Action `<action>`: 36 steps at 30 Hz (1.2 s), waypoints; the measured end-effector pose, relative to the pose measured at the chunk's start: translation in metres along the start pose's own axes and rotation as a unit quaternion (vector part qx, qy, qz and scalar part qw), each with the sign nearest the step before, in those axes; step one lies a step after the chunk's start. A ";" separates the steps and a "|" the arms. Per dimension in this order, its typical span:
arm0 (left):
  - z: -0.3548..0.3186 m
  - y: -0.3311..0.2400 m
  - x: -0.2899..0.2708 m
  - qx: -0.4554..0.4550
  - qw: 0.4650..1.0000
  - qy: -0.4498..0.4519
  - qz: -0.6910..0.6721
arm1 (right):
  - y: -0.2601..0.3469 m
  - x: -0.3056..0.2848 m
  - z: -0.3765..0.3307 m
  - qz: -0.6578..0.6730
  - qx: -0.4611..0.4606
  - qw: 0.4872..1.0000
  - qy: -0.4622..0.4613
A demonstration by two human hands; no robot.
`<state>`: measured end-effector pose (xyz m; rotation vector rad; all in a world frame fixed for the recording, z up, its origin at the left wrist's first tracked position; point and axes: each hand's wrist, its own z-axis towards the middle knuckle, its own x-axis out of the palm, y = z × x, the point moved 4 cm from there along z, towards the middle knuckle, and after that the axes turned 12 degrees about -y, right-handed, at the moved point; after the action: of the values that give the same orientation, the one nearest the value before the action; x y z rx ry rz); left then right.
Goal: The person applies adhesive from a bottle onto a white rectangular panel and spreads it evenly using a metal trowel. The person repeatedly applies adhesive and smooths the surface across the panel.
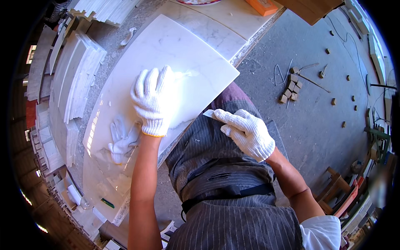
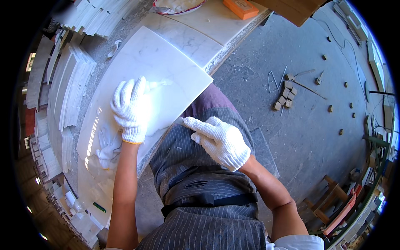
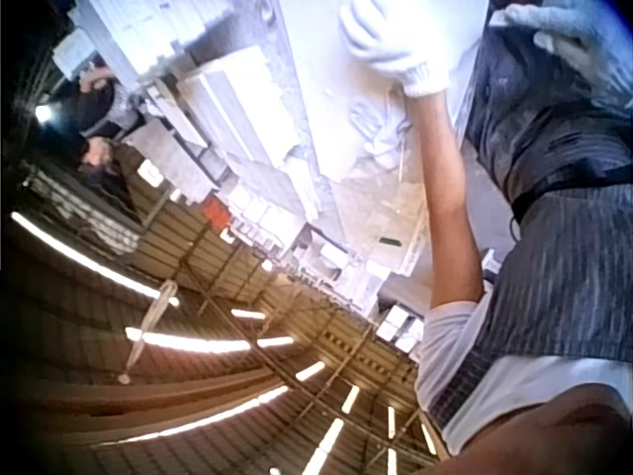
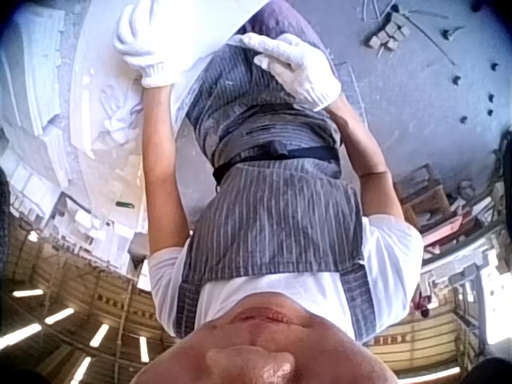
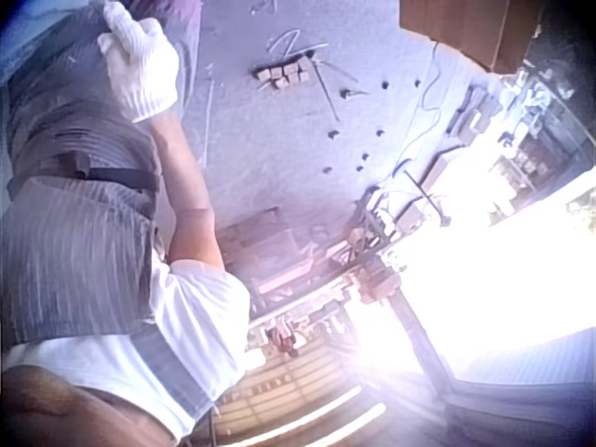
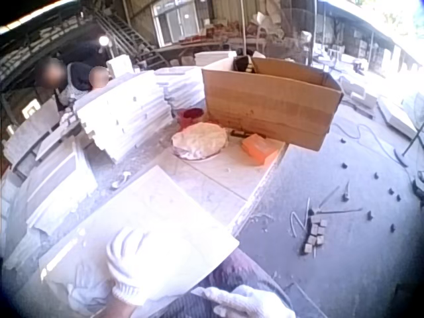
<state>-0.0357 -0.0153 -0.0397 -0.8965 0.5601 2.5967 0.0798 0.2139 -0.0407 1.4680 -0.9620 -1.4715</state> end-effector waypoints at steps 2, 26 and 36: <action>0.000 0.000 0.001 0.002 1.000 -0.004 -0.007 | -0.002 0.000 -0.001 -0.003 -0.003 1.000 -0.003; -0.019 0.017 -0.003 -0.388 0.874 0.031 -0.291 | 0.012 -0.089 0.172 -0.162 -0.102 0.959 -0.208; -0.034 0.024 0.010 -0.437 0.860 0.042 -0.260 | 0.008 -0.067 0.277 -0.376 -0.156 0.905 -0.122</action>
<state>-0.0358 -0.0505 -0.0644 -1.1911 -0.8340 2.2330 -0.1981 0.2633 -0.0012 1.5007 -0.2410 -2.2828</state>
